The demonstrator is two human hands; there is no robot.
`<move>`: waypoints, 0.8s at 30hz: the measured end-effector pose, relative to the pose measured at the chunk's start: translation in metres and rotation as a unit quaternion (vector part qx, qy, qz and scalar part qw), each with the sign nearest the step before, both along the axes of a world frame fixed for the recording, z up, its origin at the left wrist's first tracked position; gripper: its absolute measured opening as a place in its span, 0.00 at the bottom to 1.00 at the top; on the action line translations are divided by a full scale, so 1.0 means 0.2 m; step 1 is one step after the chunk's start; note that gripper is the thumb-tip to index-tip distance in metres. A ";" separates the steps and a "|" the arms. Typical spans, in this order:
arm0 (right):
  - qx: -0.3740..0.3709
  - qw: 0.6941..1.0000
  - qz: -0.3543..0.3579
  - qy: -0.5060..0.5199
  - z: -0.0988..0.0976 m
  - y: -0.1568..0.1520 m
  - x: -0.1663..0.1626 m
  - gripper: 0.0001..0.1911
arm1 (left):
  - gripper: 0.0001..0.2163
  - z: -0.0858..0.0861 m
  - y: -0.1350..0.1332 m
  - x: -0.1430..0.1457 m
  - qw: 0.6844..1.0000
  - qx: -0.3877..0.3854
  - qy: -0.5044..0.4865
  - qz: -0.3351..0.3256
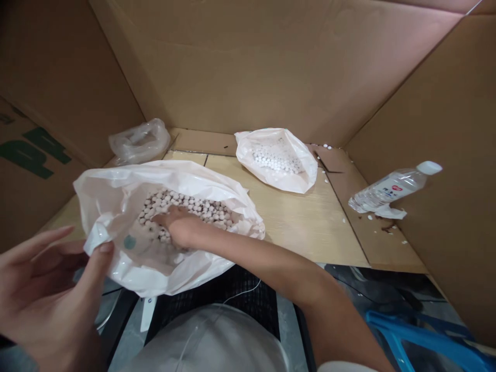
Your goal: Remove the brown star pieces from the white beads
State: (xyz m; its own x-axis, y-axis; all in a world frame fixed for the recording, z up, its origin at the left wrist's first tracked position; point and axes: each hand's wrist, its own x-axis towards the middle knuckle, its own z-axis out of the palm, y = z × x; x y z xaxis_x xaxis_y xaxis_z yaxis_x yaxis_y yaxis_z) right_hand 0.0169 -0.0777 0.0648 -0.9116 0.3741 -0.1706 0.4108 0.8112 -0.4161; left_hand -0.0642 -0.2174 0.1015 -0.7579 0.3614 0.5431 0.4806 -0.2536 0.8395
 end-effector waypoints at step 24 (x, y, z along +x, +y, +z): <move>0.033 0.997 0.002 -0.068 0.05 0.06 0.14 0.25 | 0.20 -0.03 -0.02 -0.03 1.000 0.002 0.014 0.012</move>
